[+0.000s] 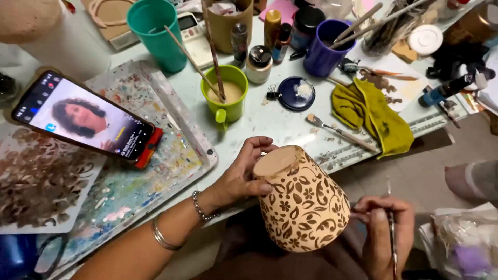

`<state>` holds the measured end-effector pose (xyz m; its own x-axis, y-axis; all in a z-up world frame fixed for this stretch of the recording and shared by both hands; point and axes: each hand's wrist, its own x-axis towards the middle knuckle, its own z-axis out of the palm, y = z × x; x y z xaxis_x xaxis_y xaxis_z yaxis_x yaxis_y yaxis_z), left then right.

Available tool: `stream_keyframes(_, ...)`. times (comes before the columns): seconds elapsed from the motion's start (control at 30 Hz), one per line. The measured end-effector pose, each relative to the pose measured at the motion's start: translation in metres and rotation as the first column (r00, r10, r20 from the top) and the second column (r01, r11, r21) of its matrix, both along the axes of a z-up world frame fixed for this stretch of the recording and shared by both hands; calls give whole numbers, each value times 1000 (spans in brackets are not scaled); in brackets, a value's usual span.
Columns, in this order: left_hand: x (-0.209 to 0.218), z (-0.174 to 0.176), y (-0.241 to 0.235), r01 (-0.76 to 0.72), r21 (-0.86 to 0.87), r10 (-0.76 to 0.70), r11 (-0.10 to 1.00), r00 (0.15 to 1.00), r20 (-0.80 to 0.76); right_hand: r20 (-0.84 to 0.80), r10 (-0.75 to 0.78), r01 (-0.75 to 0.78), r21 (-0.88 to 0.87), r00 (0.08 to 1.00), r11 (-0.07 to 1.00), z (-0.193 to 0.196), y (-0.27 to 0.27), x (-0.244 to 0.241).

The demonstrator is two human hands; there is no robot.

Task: Painting detailed floral patterns on a ceramic cup using a fine-tipped brush

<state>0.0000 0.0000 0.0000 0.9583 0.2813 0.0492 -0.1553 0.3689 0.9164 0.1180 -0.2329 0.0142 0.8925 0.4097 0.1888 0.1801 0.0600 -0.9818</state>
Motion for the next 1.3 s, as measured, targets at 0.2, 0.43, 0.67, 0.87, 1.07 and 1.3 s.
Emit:
stream_keyframes(0.2,0,-1,-5,-90,-32,93,995,990,104,-58,267,-256,151,962,955,-20,-16,-16)
stream_keyframes(0.43,-2,9,-3,-33,-39,39,999,987,156,-142,247,-185,348,959,919,-1,5,-26)
stream_keyframes(0.67,2,0,-5,-94,-31,96,995,995,38,-142,20,45,443,990,896,9,23,-1)
stream_keyframes(0.87,5,19,-22,-82,260,116,962,986,-118,-290,95,100,592,952,800,19,44,17)
stream_keyframes(1.07,13,42,-44,-5,349,6,937,1000,-2,-395,238,96,663,887,742,21,48,11)
stream_keyframes(1.3,35,33,-87,-226,-125,246,966,952,180,-375,317,46,705,871,708,26,56,-6)
